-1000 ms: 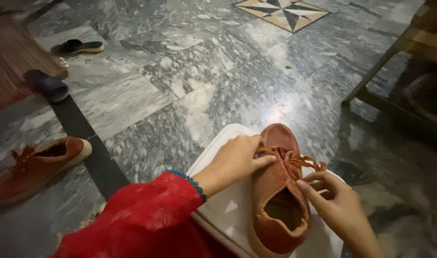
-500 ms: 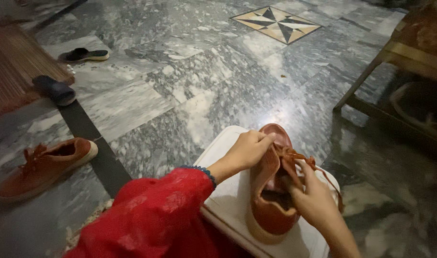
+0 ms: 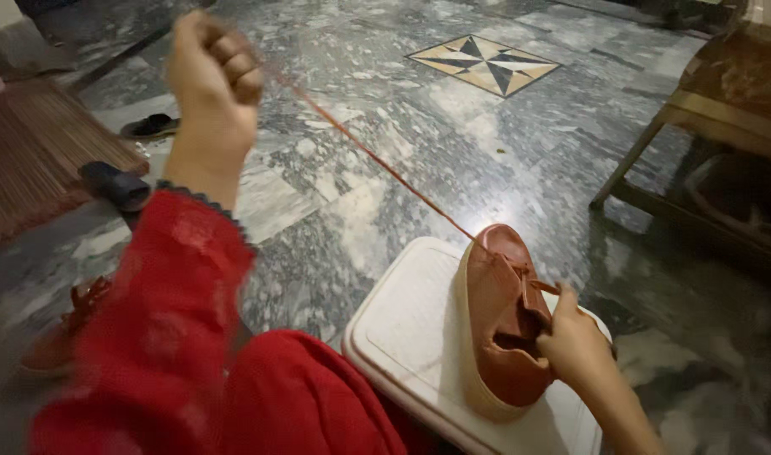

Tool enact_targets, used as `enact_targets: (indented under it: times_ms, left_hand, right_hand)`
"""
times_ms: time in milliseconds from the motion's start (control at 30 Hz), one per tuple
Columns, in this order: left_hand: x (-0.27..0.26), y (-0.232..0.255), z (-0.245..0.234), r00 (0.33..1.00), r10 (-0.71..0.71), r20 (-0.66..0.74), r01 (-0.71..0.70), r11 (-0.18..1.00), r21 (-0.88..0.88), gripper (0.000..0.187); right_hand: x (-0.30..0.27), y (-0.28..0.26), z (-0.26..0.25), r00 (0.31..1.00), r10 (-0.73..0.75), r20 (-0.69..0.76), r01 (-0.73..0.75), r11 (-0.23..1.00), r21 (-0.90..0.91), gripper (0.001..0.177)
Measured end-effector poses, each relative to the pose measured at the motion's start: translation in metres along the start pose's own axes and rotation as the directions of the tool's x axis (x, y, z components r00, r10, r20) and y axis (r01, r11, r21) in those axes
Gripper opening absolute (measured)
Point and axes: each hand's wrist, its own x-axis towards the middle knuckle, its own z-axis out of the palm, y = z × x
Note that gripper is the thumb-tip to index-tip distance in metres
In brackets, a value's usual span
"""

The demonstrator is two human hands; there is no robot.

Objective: The person laces a brown shoe by threading the laces through the eyelets and tying a bow. The shoe is placed on a white plastic container during the process and then set on the floor next to its pair.

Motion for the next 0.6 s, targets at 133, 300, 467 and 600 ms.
enact_targets:
  times_ms: [133,300,467,600]
  left_hand:
    - [-0.004,-0.021,-0.051,0.977,-0.060,-0.205,0.099,0.977,0.189,0.027]
    - [-0.027,-0.091,-0.097,0.923,-0.247,-0.296,0.385,0.547,0.743,0.039]
    - [-0.078,-0.139,-0.081,0.925,-0.372,-0.079,-0.080,-0.395,0.915,0.050]
    - [-0.152,-0.196,-0.021,0.849,-0.330,0.412,-0.467,-0.105,0.878,0.041]
  right_hand:
    - [-0.014,-0.021,-0.013,0.994,0.080,0.076,-0.081,0.997,0.013,0.084]
    - [-0.018,-0.035,-0.037,0.959,0.122,0.257,-0.157,0.981,0.117,0.072]
    - [0.002,-0.021,-0.050,0.876,0.060,0.479,-0.369,0.722,0.585,0.076]
    - [0.017,-0.011,-0.031,0.919,0.057,0.390,-0.354,0.552,0.755,0.073]
